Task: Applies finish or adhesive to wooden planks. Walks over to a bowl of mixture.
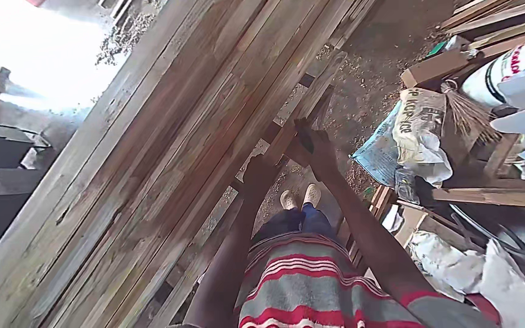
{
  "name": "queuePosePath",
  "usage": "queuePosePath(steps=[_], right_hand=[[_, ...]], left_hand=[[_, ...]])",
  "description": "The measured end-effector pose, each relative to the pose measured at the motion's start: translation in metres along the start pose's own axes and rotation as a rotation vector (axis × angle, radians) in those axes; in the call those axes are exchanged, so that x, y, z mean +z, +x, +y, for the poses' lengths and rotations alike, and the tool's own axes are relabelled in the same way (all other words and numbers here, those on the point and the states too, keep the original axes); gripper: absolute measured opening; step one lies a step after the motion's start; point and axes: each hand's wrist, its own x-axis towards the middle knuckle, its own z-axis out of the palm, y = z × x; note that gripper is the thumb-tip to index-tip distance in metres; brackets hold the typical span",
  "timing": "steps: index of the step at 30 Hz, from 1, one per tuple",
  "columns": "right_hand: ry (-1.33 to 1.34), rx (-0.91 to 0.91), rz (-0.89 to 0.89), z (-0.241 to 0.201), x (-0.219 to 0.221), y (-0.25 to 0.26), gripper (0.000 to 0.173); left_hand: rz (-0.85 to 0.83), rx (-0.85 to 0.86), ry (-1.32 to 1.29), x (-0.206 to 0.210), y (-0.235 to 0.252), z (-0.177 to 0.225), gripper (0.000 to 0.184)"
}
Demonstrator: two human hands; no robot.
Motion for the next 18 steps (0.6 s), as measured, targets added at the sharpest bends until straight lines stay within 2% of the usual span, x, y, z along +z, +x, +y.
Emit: queuePosePath(steps=[4,6,8,11,15,18], right_hand=[[-0.250,-0.020,-0.113,-0.009,0.022,0.014,0.068],[-0.369,0.058,-0.235,-0.024,0.016,0.002,0.065],[-0.442,0.147,-0.339,-0.047,-0.001,-0.010,0.056],[-0.434,0.180,-0.274,-0.065,-0.024,0.000,0.038],[-0.344,0.250,-0.143,-0.068,-0.027,0.053,0.041],[-0.310,0.265,-0.193,-0.081,-0.007,0.027,0.044]], left_hand=[[-0.187,-0.079,-0.050,-0.031,-0.005,0.012,0.075],[-0.253,-0.098,-0.029,-0.038,-0.003,0.014,0.071],[-0.245,-0.103,-0.010,-0.028,0.001,0.009,0.064],[-0.200,-0.113,-0.019,-0.014,0.001,0.007,0.060],[-0.153,-0.061,-0.014,-0.022,-0.013,0.016,0.048],[-0.097,-0.021,-0.046,-0.017,-0.016,0.013,0.042]])
